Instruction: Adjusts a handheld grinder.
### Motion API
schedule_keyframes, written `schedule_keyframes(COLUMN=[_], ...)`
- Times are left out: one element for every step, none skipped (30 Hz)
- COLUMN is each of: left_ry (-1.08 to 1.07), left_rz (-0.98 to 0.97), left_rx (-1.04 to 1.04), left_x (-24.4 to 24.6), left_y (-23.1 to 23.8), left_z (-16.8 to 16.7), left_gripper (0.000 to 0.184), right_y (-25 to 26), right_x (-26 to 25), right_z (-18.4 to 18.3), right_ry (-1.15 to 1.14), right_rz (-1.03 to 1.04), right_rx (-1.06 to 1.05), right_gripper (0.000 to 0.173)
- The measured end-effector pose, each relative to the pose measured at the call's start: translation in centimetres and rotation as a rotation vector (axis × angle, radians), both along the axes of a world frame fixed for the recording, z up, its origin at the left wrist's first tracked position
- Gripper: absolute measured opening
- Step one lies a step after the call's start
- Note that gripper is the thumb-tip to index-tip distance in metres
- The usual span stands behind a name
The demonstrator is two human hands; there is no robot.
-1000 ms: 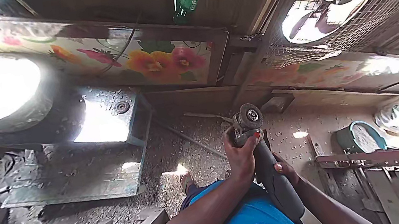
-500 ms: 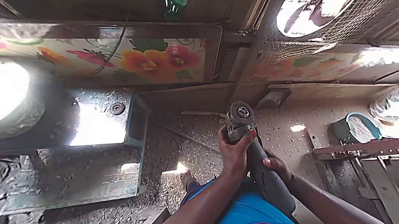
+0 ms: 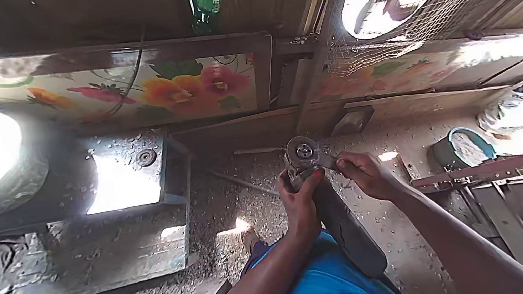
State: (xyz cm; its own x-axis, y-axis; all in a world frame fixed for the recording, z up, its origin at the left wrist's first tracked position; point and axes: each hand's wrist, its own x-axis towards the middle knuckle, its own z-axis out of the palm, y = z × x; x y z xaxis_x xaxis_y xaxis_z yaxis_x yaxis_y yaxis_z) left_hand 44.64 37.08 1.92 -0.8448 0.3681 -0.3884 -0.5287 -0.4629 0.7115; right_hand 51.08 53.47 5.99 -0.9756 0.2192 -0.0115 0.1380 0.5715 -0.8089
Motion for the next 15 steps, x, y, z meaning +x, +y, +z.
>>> schedule_keyframes(left_ry=[0.008,0.018,0.027,0.042,0.057,0.066,0.073,0.079,0.086,0.092,0.1,0.111,0.119,0.123,0.125], left_rz=[-0.004,-0.01,-0.011,-0.007,0.001,0.011,0.015,0.016,0.016,0.018,0.021,0.029,0.036,0.041,0.041], left_rx=[0.001,-0.002,-0.005,-0.007,-0.006,-0.007,-0.006,-0.004,-0.006,-0.01,-0.015,-0.021,-0.029,-0.039,-0.05], left_x=[0.0,0.1,0.1,0.1,0.1,0.1,0.2,0.2,0.2,0.2,0.3,0.3,0.3,0.4,0.4], left_y=[0.0,-0.1,-0.1,-0.1,-0.1,-0.1,-0.2,-0.2,-0.3,-0.3,-0.3,-0.2,-0.2,-0.2,-0.1], left_z=[0.0,-0.1,-0.2,-0.2,-0.1,-0.1,-0.1,-0.1,-0.1,-0.1,0.0,0.1,0.2,0.2,0.2], left_gripper=[0.068,0.068,0.068,0.068,0.067,0.067,0.066,0.065,0.065,0.066,0.067,0.067,0.067,0.068,0.069], right_y=[0.1,0.0,-0.2,-0.6,-1.1,-1.8,-2.6,-3.3,-3.8,-4.2,-4.5,-4.6,-4.7,-4.6,-4.4], right_x=[-0.5,-0.8,-0.9,-1.0,-1.0,-0.8,-0.7,-0.5,-0.4,-0.4,-0.4,-0.5,-0.6,-0.7,-0.8], right_z=[0.5,0.8,1.1,1.4,1.8,2.1,2.4,2.5,2.6,2.6,2.7,2.7,2.7,2.7,2.6], right_ry=[-0.047,-0.083,-0.111,-0.134,-0.159,-0.176,-0.177,-0.167,-0.149,-0.133,-0.12,-0.114,-0.115,-0.113,-0.108], right_rz=[0.003,-0.004,-0.014,-0.026,-0.048,-0.084,-0.125,-0.165,-0.195,-0.212,-0.229,-0.243,-0.251,-0.25,-0.238], right_rx=[0.001,-0.049,-0.121,-0.198,-0.28,-0.375,-0.474,-0.564,-0.622,-0.655,-0.671,-0.68,-0.676,-0.657,-0.616], right_gripper=[0.038,0.035,0.034,0.033,0.033,0.032,0.032,0.031,0.032,0.032,0.033,0.033,0.034,0.034,0.033])
